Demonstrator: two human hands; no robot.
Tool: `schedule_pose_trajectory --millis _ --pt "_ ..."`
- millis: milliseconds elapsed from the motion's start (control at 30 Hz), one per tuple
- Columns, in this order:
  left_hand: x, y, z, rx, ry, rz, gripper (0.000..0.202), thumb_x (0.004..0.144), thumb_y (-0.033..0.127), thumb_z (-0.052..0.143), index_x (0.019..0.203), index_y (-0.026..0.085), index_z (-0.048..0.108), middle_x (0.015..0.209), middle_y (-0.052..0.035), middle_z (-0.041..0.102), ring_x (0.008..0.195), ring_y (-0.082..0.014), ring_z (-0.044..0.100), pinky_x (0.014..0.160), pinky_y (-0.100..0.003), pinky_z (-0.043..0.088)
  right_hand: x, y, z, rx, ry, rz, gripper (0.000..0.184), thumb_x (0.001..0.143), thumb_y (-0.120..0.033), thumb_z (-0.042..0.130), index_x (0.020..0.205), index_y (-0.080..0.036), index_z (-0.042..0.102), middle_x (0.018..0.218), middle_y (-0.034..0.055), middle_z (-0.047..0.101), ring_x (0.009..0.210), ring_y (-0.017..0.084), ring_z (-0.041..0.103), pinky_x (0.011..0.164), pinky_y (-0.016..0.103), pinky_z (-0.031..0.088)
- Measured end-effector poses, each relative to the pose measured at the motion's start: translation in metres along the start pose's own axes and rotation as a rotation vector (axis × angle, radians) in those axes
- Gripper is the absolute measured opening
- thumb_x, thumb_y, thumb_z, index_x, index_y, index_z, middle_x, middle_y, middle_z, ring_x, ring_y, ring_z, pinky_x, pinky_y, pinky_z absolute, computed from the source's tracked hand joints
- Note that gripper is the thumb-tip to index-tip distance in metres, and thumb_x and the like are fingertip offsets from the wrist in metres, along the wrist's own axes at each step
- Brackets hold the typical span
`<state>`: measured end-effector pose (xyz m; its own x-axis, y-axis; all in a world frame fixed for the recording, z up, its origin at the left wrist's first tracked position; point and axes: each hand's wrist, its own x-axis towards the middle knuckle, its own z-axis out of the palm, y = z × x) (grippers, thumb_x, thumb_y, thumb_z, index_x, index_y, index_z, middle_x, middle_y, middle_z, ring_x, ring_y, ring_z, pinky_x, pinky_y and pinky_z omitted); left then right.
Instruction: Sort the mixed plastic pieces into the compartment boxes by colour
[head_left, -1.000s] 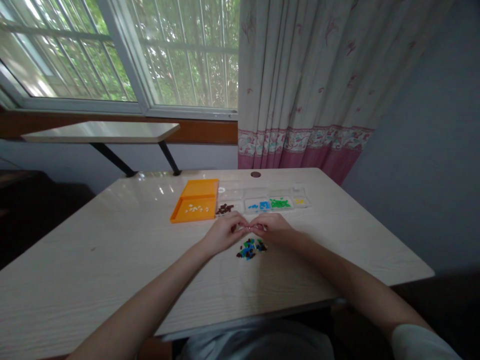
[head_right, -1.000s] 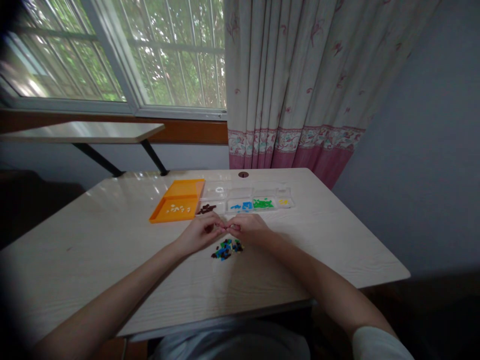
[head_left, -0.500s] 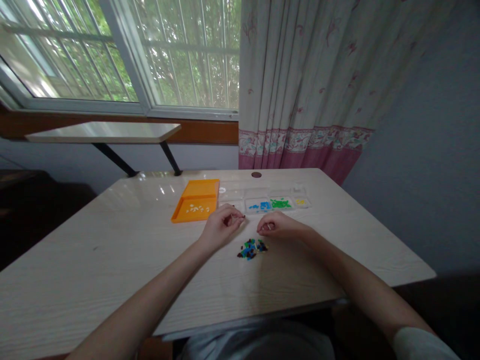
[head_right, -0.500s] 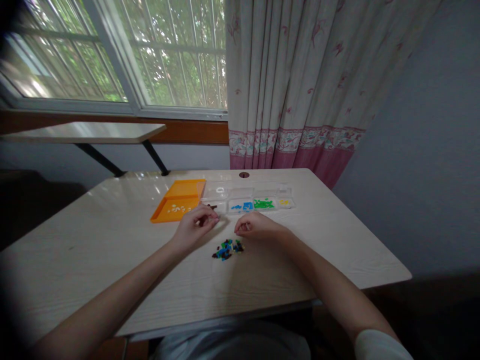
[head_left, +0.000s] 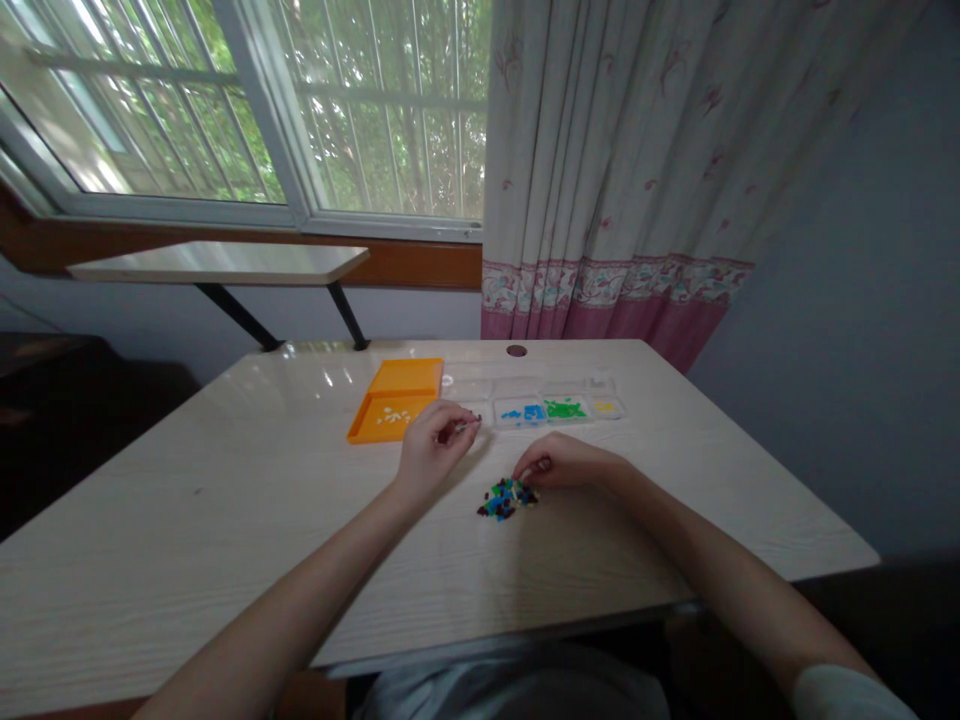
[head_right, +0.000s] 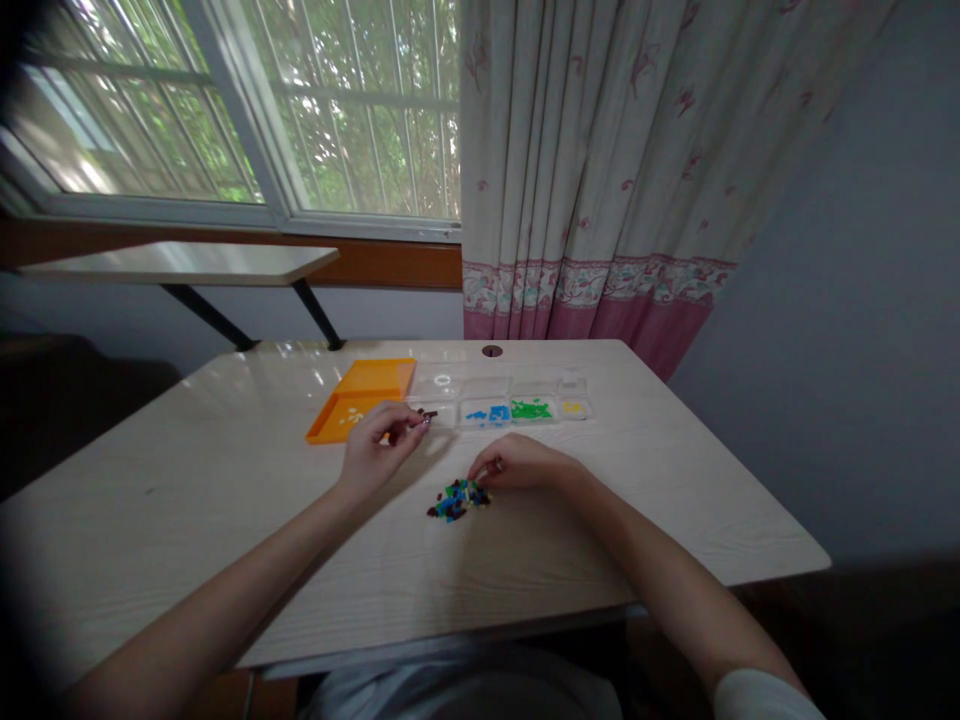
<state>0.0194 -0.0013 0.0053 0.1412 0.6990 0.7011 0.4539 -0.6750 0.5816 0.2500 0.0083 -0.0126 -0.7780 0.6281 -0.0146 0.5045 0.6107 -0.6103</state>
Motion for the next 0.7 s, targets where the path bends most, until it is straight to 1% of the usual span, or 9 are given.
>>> schedule_pose_trajectory --millis 167,333,467,600,700 --pt "-0.001 0.001 -0.001 0.027 0.004 0.012 0.012 0.077 0.027 0.056 0.077 0.016 0.061 0.075 -0.0032 0.057 0.057 -0.0083 0.047 0.052 -0.019 0.039 0.0 -0.001 0.002 0.001 0.002 0.016 0.025 0.071 -0.017 0.054 0.092 -0.018 0.067 0.07 -0.0006 0.065 0.057 0.007 0.052 0.052 0.016 0.036" --pt "0.001 -0.002 -0.002 0.075 0.008 0.005 0.013 0.077 0.027 0.055 0.075 0.016 0.061 0.075 -0.0026 0.056 0.056 -0.0078 0.046 0.051 -0.018 0.038 0.0 -0.002 0.002 0.001 0.005 0.018 0.021 0.071 -0.019 0.054 0.088 -0.016 0.067 0.066 -0.001 0.064 0.055 0.007 0.052 0.051 0.016 0.035" --pt "0.004 -0.018 -0.004 0.23 0.033 -0.101 0.015 0.077 0.03 0.054 0.076 0.017 0.062 0.074 -0.0014 0.057 0.055 -0.009 0.047 0.054 -0.02 0.038 -0.001 -0.002 0.002 -0.01 0.002 0.028 0.022 0.071 -0.018 0.053 0.088 -0.017 0.067 0.067 -0.0009 0.064 0.055 0.007 0.052 0.05 0.016 0.035" --pt "0.006 -0.037 -0.007 0.371 -0.004 -0.195 0.018 0.077 0.031 0.052 0.08 0.018 0.064 0.078 -0.0021 0.059 0.063 -0.0125 0.051 0.056 -0.022 0.037 0.0 -0.002 0.003 -0.023 0.0 0.036 0.023 0.07 -0.017 0.053 0.088 -0.017 0.067 0.066 -0.0011 0.064 0.054 0.007 0.052 0.051 0.016 0.035" --pt "0.006 -0.043 -0.007 0.458 -0.03 -0.219 0.02 0.078 0.032 0.05 0.082 0.019 0.065 0.08 -0.0026 0.06 0.069 -0.0148 0.054 0.058 -0.023 0.037 0.0 -0.003 0.003 -0.035 0.007 0.033 0.021 0.07 -0.018 0.053 0.087 -0.018 0.066 0.067 -0.0012 0.064 0.055 0.007 0.052 0.052 0.016 0.035"
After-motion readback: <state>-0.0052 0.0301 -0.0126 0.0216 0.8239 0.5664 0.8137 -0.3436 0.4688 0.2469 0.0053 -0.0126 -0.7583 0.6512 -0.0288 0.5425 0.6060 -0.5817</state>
